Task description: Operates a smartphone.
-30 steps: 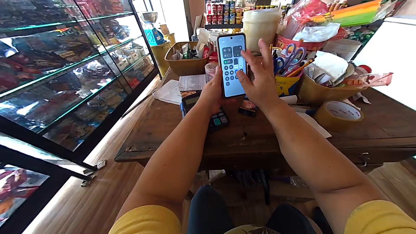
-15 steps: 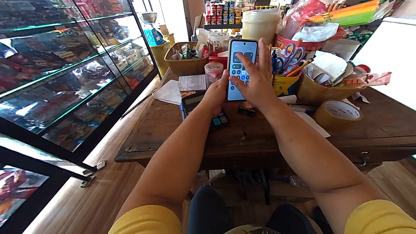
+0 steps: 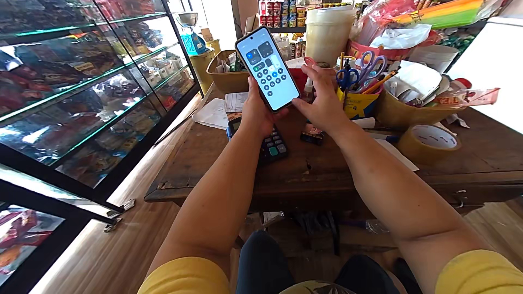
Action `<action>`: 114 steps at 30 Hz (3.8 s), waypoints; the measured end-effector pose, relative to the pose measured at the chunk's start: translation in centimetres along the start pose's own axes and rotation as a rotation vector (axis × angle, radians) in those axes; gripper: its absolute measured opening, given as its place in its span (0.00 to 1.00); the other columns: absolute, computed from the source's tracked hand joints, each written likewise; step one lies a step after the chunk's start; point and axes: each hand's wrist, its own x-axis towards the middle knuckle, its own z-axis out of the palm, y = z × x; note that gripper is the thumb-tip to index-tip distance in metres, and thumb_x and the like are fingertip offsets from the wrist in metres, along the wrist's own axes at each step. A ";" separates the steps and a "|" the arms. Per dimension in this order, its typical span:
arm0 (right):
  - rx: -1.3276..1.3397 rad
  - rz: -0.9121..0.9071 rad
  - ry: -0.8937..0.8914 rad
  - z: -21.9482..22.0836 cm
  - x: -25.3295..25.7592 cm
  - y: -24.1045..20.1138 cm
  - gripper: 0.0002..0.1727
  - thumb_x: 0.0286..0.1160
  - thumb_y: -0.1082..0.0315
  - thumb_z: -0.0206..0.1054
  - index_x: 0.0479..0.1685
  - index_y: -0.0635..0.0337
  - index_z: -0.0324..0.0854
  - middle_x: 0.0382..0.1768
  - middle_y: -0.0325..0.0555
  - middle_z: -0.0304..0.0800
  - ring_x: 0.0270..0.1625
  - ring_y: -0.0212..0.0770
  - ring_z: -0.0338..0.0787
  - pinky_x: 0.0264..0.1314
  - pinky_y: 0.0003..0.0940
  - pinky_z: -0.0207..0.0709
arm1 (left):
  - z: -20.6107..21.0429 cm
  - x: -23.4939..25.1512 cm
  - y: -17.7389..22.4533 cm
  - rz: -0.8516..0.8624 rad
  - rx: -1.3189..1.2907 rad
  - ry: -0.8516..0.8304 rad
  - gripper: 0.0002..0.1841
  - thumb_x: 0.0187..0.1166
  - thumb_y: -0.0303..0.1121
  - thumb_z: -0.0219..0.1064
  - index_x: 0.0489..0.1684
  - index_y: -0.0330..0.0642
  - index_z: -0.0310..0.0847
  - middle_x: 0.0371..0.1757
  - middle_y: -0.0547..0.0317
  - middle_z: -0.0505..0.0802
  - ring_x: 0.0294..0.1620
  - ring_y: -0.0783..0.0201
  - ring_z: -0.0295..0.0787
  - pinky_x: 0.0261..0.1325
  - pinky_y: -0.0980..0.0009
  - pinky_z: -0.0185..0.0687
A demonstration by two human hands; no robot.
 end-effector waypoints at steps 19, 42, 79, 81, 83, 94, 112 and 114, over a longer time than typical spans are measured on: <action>0.057 0.096 0.018 -0.2 -0.1 -0.3 0.31 0.85 0.61 0.64 0.85 0.65 0.68 0.80 0.60 0.75 0.79 0.50 0.77 0.78 0.42 0.72 | 0.3 -0.2 -0.4 0.008 0.072 -0.047 0.38 0.87 0.67 0.29 0.80 0.53 0.68 0.62 0.50 0.91 0.56 0.51 0.92 0.47 0.54 0.91; 0.150 0.267 -0.010 -0.8 0.1 -0.7 0.19 0.88 0.64 0.57 0.70 0.59 0.84 0.66 0.52 0.88 0.67 0.38 0.86 0.72 0.37 0.77 | 0.4 -0.4 -0.4 -0.037 0.084 -0.091 0.21 0.94 0.45 0.42 0.74 0.48 0.71 0.60 0.46 0.91 0.50 0.52 0.93 0.42 0.58 0.91; 0.212 0.244 0.077 -1.2 0.6 0.1 0.28 0.93 0.62 0.51 0.87 0.65 0.63 0.78 0.60 0.77 0.78 0.44 0.80 0.80 0.37 0.73 | 0.4 -0.1 -1.4 -0.072 0.317 -0.099 0.33 0.93 0.59 0.34 0.72 0.45 0.76 0.54 0.48 0.94 0.48 0.53 0.94 0.43 0.57 0.90; 0.213 0.346 -0.003 -1.1 0.6 0.2 0.25 0.93 0.63 0.48 0.83 0.64 0.71 0.71 0.58 0.84 0.70 0.44 0.86 0.75 0.41 0.76 | 0.0 0.4 -1.3 -0.075 0.312 -0.077 0.33 0.93 0.59 0.34 0.72 0.45 0.76 0.54 0.48 0.94 0.47 0.52 0.94 0.42 0.56 0.91; 0.187 0.400 -0.080 -0.9 0.6 0.2 0.24 0.94 0.64 0.47 0.80 0.62 0.75 0.70 0.56 0.86 0.71 0.43 0.86 0.76 0.43 0.74 | -0.1 0.6 -1.2 -0.097 0.294 -0.082 0.31 0.94 0.56 0.34 0.72 0.44 0.75 0.55 0.47 0.93 0.49 0.51 0.94 0.44 0.55 0.90; 0.324 0.542 -0.088 -0.6 0.9 0.9 0.24 0.89 0.68 0.50 0.79 0.60 0.76 0.73 0.52 0.84 0.74 0.41 0.82 0.76 0.43 0.74 | -0.5 1.0 -1.3 -0.129 0.233 -0.160 0.23 0.96 0.42 0.35 0.83 0.52 0.64 0.63 0.48 0.90 0.59 0.48 0.91 0.52 0.47 0.88; 0.315 0.366 -0.236 0.2 0.4 0.8 0.31 0.77 0.73 0.65 0.84 0.60 0.70 0.64 0.51 0.90 0.60 0.38 0.91 0.62 0.37 0.85 | -0.5 1.0 -0.5 0.015 -0.051 -0.027 0.21 0.96 0.40 0.39 0.81 0.51 0.65 0.63 0.44 0.89 0.60 0.44 0.90 0.55 0.42 0.88; 0.280 0.344 -0.211 0.3 0.4 0.9 0.30 0.78 0.71 0.67 0.83 0.60 0.72 0.62 0.51 0.91 0.58 0.39 0.92 0.61 0.37 0.86 | -0.4 1.0 -0.6 0.015 -0.054 -0.030 0.21 0.96 0.40 0.39 0.83 0.50 0.64 0.64 0.43 0.88 0.60 0.43 0.90 0.55 0.43 0.88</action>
